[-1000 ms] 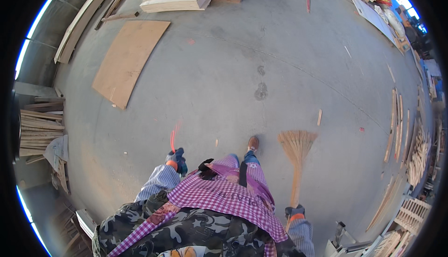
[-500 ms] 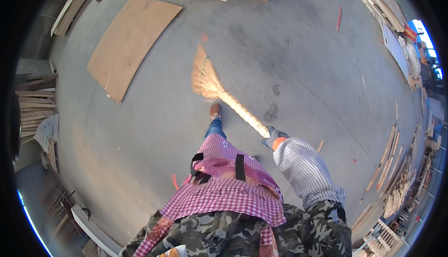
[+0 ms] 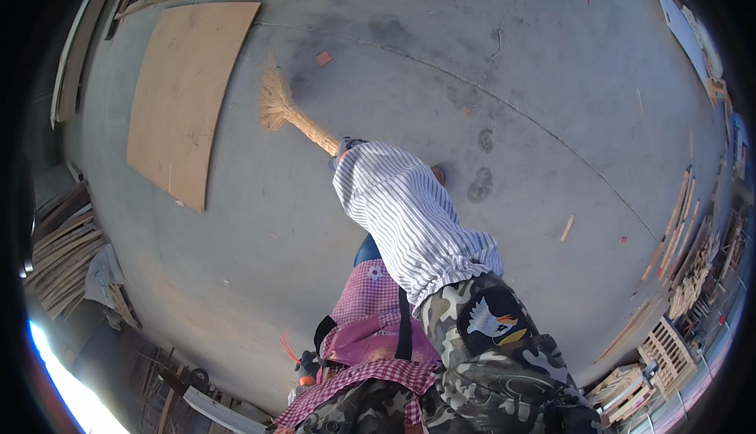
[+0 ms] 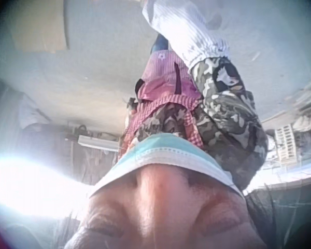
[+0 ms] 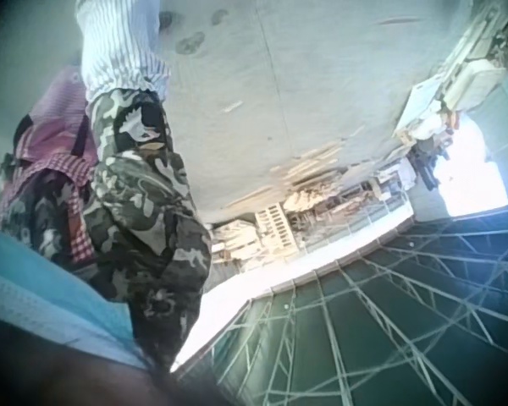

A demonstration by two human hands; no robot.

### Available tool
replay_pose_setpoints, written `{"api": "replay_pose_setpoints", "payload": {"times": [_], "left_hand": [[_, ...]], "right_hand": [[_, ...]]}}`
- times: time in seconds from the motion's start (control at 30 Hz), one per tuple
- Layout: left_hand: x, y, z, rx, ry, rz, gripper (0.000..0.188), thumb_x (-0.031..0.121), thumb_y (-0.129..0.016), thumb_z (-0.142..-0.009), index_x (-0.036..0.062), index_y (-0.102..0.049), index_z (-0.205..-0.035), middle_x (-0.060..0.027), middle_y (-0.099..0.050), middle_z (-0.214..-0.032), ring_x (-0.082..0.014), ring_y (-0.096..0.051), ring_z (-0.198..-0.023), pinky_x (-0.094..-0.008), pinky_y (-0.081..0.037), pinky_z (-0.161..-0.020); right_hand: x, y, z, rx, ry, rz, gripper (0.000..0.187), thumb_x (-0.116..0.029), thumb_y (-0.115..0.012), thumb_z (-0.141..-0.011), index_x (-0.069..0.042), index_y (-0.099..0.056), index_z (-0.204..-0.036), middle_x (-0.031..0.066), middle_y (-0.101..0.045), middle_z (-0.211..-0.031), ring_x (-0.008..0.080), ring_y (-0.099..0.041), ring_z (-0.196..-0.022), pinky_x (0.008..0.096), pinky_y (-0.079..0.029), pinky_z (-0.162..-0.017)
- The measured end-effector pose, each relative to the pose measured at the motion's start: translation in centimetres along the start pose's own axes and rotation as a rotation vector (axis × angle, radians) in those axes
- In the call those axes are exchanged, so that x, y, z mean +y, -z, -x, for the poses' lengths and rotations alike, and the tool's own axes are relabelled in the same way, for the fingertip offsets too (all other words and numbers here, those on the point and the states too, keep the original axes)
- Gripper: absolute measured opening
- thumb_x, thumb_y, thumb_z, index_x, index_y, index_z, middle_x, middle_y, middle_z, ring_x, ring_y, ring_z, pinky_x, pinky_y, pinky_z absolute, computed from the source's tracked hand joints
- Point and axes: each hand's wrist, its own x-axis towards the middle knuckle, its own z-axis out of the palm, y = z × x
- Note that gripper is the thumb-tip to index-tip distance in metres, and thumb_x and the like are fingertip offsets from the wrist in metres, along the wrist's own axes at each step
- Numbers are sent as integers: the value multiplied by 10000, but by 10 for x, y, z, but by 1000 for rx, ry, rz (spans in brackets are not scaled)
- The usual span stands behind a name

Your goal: The person sweeps wood shavings and small offcuts from a metal machine surface and the workshop floor using a straw broom. They gather the debris into a pile and then pick up several longer wood offcuts by hand, stacking them with other pieces.

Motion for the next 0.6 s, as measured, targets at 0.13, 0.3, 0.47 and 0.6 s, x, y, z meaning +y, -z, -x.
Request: {"api": "replay_pose_setpoints", "payload": {"times": [0.13, 0.3, 0.47, 0.6], "left_hand": [[32, 20, -8, -41, -778, -943, 228, 196, -634, -672, 35, -582, -826, -93, -554, -647, -186, -486, -452, -314, -380, -423], [134, -33, -33, -228, -869, -1075, 261, 210, -630, -686, 15, -585, -853, -103, -578, -664, -193, -534, -547, -332, -419, -475], [223, -119, -14, -111, -360, -668, 264, 216, -613, -709, 9, -579, -869, -108, -582, -690, -197, -538, -562, -339, -423, -473], [266, -158, 8, -94, -246, -453, 240, 201, -622, -711, 10, -566, -844, -113, -560, -645, -201, -510, -502, -346, -400, -430]], "right_hand": [[130, 16, 18, 90, -153, -158, 538, -431, -623, -701, -47, -536, -1068, 183, -605, -948, 296, -588, -880, 377, -434, -763], [342, -13, 196, 121, -613, -632, 526, -352, -601, -754, -79, -461, -1181, 146, -608, -915, 239, -604, -755, 351, -462, -700], [438, -122, 368, 228, -1198, -1009, 472, -309, -638, -729, -40, -499, -1091, 139, -599, -765, 238, -591, -532, 349, -471, -464], [470, -168, 402, 323, -1666, -1419, 442, -233, -665, -702, -2, -492, -1036, 196, -579, -720, 310, -569, -502, 407, -477, -472]]}}
